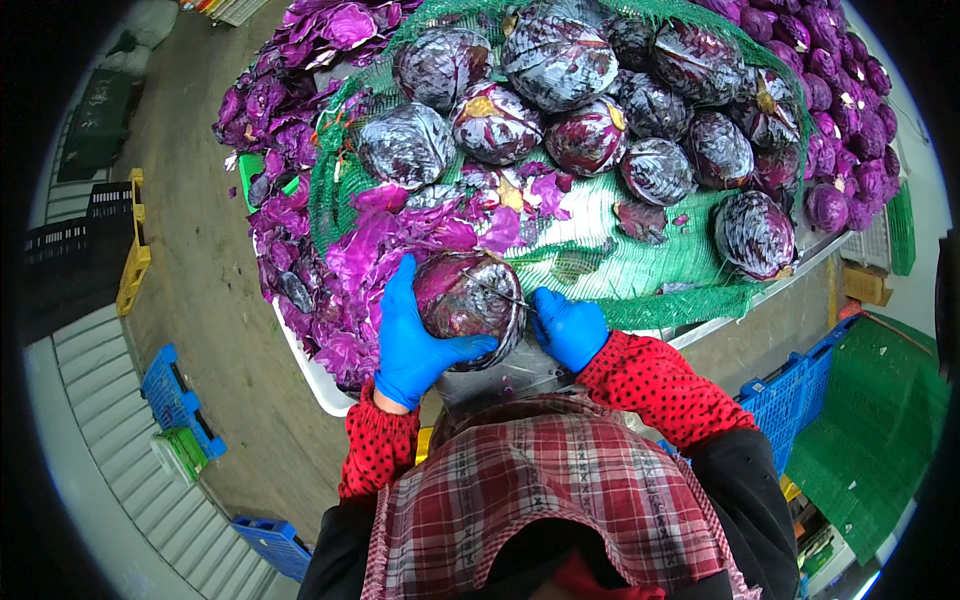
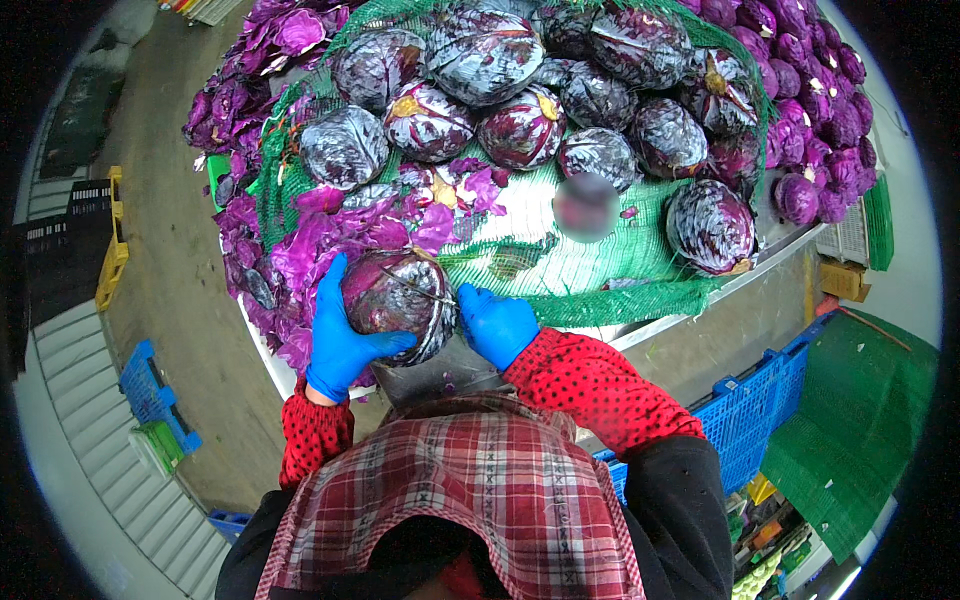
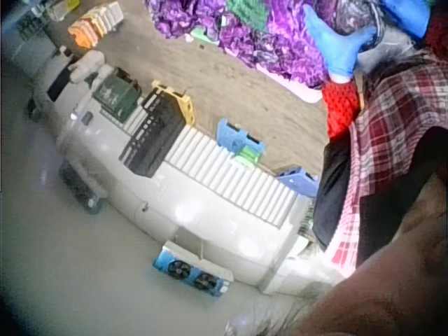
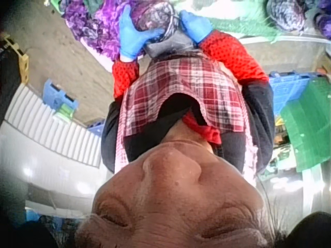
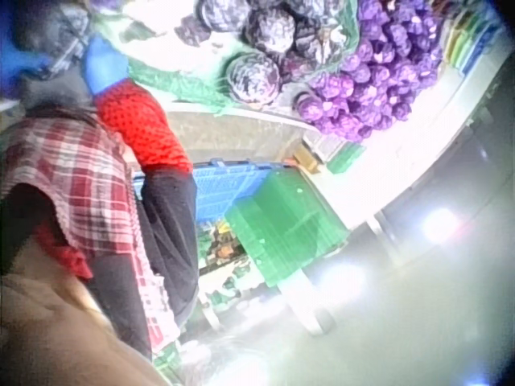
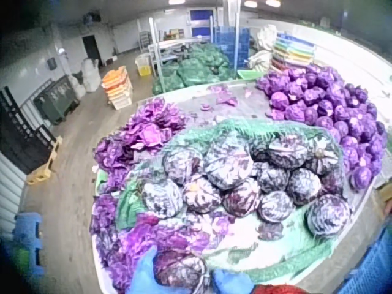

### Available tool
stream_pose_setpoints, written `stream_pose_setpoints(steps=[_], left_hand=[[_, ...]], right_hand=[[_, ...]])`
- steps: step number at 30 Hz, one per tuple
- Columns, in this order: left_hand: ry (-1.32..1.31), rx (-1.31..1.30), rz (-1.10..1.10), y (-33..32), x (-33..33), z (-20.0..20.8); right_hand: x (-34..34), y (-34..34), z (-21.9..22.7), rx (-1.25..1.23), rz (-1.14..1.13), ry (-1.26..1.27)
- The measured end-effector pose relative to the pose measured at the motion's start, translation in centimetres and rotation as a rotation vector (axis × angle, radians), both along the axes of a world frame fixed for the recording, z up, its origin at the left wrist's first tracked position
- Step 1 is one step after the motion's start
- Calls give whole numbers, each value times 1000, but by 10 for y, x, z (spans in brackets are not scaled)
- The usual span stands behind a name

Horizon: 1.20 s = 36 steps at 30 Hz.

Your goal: The person trims the outer leaves and core of red cabbages using a knife at a table, places the trimmed heads into a bin, and then carries the bin to another location to empty it into a larger crate.

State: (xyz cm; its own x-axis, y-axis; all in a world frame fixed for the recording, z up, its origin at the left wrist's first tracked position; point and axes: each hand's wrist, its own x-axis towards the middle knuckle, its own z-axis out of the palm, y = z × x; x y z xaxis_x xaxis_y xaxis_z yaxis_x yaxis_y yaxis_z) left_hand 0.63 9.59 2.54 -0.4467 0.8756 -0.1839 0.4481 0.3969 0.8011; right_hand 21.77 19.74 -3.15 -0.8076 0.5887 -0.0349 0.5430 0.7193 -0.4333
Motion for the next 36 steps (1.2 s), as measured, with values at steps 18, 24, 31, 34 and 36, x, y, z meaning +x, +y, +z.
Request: stream_pose_setpoints(steps=[18, 24, 31, 34, 36], left_hand=[[160, 103, 190, -15, 12, 4], [267, 66, 187, -14, 30, 12], [296, -16, 129, 9, -3, 6], [124, 37, 161, 0, -23, 2], [82, 51, 190, -1, -26, 0]], right_hand=[[-41, 15, 30, -323, 103, -165], [-34, 12, 62, -447, 128, -390], [-47, 6, -23, -376, -28, -115], [-61, 4, -21, -384, -49, -113], [-61, -1, -18, -328, -65, -24]])
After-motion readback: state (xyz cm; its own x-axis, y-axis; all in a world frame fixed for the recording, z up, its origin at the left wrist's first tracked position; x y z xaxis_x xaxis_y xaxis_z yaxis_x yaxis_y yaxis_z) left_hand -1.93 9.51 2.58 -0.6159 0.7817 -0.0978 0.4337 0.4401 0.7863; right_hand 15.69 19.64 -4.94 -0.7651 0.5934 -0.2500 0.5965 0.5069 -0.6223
